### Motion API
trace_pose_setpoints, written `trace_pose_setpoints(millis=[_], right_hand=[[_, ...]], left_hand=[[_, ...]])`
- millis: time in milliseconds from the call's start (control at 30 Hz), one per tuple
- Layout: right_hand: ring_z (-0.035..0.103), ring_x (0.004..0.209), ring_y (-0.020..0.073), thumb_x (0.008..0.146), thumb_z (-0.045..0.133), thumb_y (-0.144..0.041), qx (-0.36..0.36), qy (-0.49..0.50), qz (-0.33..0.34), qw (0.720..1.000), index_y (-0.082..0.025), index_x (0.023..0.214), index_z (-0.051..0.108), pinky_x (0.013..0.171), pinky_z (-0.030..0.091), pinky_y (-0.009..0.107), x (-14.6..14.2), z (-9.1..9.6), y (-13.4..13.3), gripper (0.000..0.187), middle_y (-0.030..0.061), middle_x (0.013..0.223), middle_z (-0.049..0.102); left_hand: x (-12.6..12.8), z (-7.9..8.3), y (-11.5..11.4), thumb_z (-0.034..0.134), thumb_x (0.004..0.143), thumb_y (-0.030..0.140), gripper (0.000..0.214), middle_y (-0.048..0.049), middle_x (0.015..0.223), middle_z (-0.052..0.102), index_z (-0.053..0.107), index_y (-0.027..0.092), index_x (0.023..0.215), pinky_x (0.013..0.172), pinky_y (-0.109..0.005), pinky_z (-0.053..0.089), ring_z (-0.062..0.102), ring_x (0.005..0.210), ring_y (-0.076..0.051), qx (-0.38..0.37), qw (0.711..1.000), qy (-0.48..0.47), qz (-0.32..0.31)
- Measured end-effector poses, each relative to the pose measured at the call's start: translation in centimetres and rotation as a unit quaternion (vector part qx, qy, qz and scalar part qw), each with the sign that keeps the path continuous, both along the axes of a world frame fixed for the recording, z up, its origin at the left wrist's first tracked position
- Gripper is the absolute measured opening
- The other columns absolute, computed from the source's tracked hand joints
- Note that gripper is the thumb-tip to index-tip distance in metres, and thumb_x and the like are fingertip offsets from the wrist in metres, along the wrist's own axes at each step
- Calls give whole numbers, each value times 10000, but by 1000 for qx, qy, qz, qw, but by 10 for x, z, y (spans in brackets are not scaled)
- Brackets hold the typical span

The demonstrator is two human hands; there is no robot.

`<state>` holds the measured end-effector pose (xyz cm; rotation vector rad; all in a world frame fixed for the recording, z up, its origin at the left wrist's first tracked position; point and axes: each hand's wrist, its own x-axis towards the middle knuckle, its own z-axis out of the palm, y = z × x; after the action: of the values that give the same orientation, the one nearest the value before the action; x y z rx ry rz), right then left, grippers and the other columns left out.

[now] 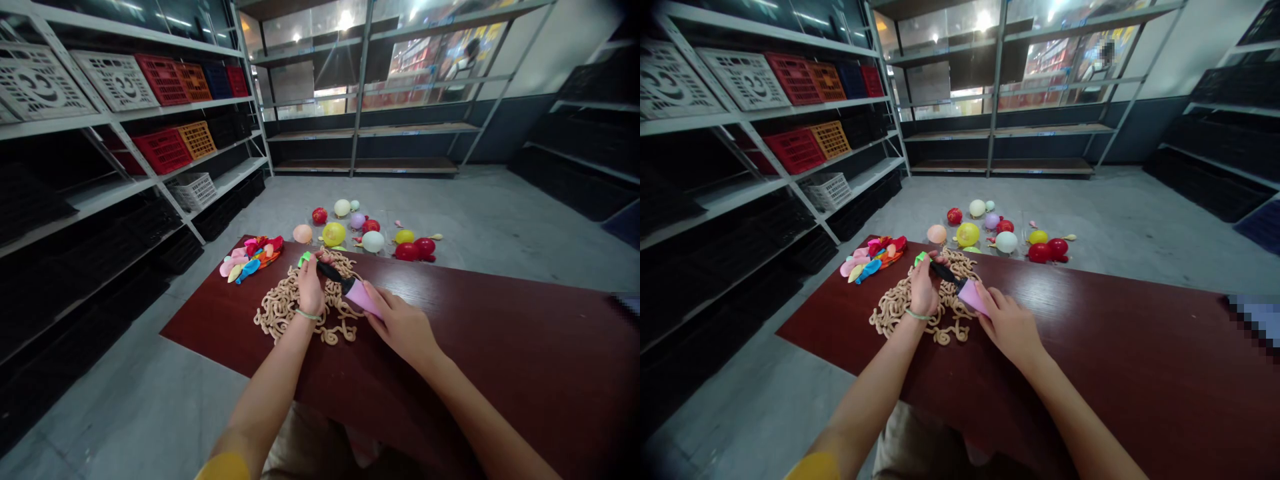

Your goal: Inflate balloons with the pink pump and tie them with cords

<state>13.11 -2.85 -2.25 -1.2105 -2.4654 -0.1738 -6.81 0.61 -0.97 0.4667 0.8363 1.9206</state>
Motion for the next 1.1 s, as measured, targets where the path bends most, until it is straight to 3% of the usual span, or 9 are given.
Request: trace_pose_setpoints(millis=[100, 233, 467, 567, 667, 800, 867, 967, 1100], right_hand=[[635, 904, 238, 980, 432, -402, -17, 6, -3, 1000, -298, 1520, 343, 657, 463, 317, -9, -1, -3, 558, 98, 1209, 648], [638, 783, 219, 963, 471, -465, -43, -7, -1, 999, -303, 1513, 360, 632, 441, 301, -13, -6, -5, 585, 68, 971, 673], [678, 865, 244, 918, 538, -439, -43, 38, 5, 998, -193, 1304, 548, 694, 488, 328, -2, -19, 1, 458, 94, 1039, 701], [693, 851, 247, 894, 558, -387, -40, 57, 1, 998, -204, 1267, 568, 668, 491, 323, -6, -22, 0, 416, 83, 1024, 712], [706, 829, 256, 871, 577, -379, -67, 82, -21, 994, -227, 1288, 546, 625, 489, 324, -10, -21, -4, 445, 73, 1044, 718], [718, 827, 269, 843, 611, -384, -90, 132, -44, 986, -271, 1264, 548, 591, 479, 320, -7, -14, -7, 441, 58, 1084, 722], [720, 830, 265, 842, 612, -380, -93, 134, -37, 986, -279, 1256, 548, 591, 478, 313, -5, -11, -8, 431, 53, 1093, 722], [718, 836, 251, 856, 591, -369, -85, 122, -16, 989, -263, 1279, 529, 616, 484, 305, -5, -10, -9, 440, 56, 1071, 726], [711, 807, 241, 877, 567, -371, -62, 113, 5, 992, -247, 1249, 535, 612, 472, 297, -9, -12, -10, 394, 62, 998, 731]], left_hand=[[8, 6, -4, 515, 928, 440, 243, 29, 711, 557, 483, 219, 832, 750, -292, 527, 632, 713, -130, 32, 999, -26, 24], [4, 13, 0, 480, 934, 450, 277, 73, 587, 378, 397, 230, 786, 508, -219, 420, 423, 466, -82, 3, 994, -21, 105], [-61, 48, 17, 480, 938, 440, 294, 77, 561, 344, 389, 221, 763, 426, -186, 309, 368, 416, -60, 11, 983, 14, 181], [-70, 60, 19, 481, 939, 421, 287, 79, 560, 341, 386, 220, 757, 411, -181, 297, 361, 412, -57, 15, 981, 8, 195], [-40, 56, 18, 507, 928, 429, 305, 79, 562, 343, 380, 219, 748, 396, -181, 287, 353, 408, -55, 23, 984, -1, 178], [23, 35, 12, 514, 927, 474, 331, 71, 561, 376, 396, 219, 752, 402, -186, 321, 391, 411, -63, 24, 996, 31, 76], [36, 28, 10, 508, 929, 475, 327, 74, 549, 375, 396, 221, 755, 393, -192, 322, 386, 396, -68, 4, 998, 35, 57], [15, 30, 17, 496, 934, 435, 301, 81, 530, 364, 393, 220, 751, 380, -187, 307, 375, 384, -70, -28, 997, 42, 65], [-51, 62, 35, 482, 940, 395, 274, 82, 533, 370, 400, 215, 750, 383, -176, 302, 368, 386, -64, -32, 992, 54, 114]])
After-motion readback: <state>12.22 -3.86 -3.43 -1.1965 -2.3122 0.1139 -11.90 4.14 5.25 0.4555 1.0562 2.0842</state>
